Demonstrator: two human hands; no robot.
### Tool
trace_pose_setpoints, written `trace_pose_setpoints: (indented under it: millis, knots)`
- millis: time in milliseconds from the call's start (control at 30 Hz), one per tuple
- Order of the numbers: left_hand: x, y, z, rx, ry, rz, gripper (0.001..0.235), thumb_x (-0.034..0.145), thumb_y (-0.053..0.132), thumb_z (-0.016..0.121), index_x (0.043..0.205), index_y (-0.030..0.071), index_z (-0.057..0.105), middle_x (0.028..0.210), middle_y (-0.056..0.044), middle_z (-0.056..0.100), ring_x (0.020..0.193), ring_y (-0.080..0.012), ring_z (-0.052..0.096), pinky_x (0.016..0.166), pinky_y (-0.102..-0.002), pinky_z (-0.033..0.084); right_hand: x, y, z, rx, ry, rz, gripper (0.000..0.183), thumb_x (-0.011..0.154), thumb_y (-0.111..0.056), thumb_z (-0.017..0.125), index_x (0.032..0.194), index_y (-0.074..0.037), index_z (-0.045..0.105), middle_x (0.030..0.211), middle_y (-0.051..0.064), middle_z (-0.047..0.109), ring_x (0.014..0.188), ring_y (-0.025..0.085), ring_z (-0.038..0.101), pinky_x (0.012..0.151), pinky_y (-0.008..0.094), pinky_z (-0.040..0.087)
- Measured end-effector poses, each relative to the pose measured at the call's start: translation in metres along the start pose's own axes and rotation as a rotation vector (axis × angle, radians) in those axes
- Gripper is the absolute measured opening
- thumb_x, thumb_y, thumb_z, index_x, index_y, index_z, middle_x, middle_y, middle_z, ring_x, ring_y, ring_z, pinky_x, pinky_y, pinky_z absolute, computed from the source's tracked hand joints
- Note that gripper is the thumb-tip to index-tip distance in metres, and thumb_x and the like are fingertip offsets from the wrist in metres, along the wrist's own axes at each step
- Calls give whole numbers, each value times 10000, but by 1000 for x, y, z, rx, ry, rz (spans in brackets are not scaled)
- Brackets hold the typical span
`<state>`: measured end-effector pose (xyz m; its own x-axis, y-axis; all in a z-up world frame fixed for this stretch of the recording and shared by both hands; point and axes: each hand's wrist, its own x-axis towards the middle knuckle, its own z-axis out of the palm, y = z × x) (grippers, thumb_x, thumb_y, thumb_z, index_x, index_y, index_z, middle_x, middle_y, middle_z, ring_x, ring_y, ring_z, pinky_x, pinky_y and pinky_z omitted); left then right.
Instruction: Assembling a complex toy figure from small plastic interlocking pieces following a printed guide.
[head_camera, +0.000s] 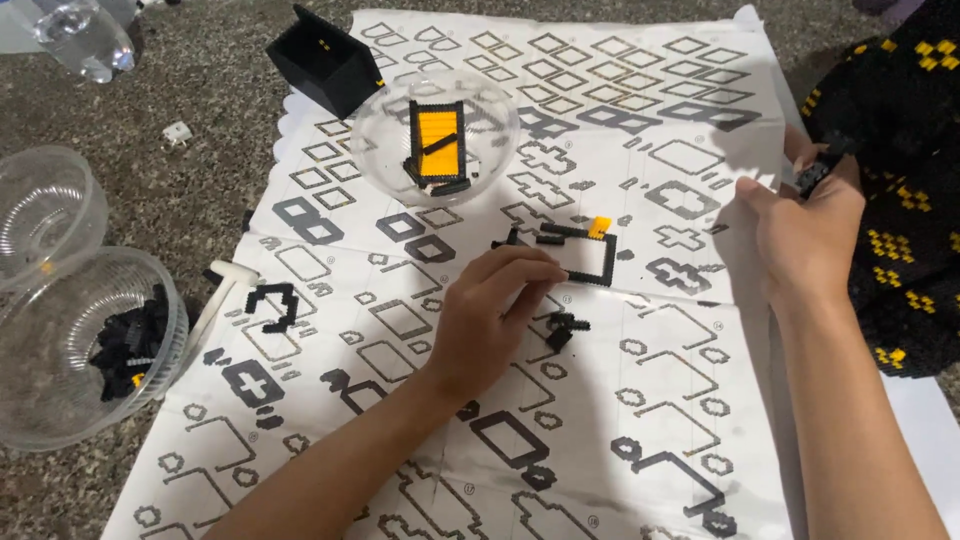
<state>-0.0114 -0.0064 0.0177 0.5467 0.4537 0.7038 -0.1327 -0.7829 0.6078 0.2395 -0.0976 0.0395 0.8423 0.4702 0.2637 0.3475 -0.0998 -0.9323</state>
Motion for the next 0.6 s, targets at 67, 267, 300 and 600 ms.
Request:
trace_pose_setpoints:
  millis: [67,267,300,600]
  knots:
    - [-1,-2,1,10,-3,-3,126,865,-41,639,962,37,656,973,-88,651,895,-224,658,810,-329,553,0,-2,-1,1,-9,21,399,870,-16,627,1253,-118,577,1146,-1,633,961,71,586,797,207,523]
    - [-1,-1,1,1,-11,-12,132,859,-42,650,969,31,651,982,-96,646,895,-229,653,806,-327,560,9,15,-1,29,20,-58,440,816,32,664,1218,-83,527,1189,37,638,981,88,635,847,182,516]
    - [0,-1,0,-4,-14,-11,132,859,-42,650,969,31,651,982,-96,646,895,-229,653,806,-327,560,6,10,-1,26,25,-56,440,816,32,664,1218,-83,527,1189,37,638,981,88,635,847,182,516]
    - [0,-2,1,4,14,23,117,854,-55,644,940,25,651,953,-94,650,870,-224,662,793,-317,566,5,4,-2,-4,-12,-12,388,871,-24,658,1220,-91,503,1240,61,591,1123,138,569,916,256,464]
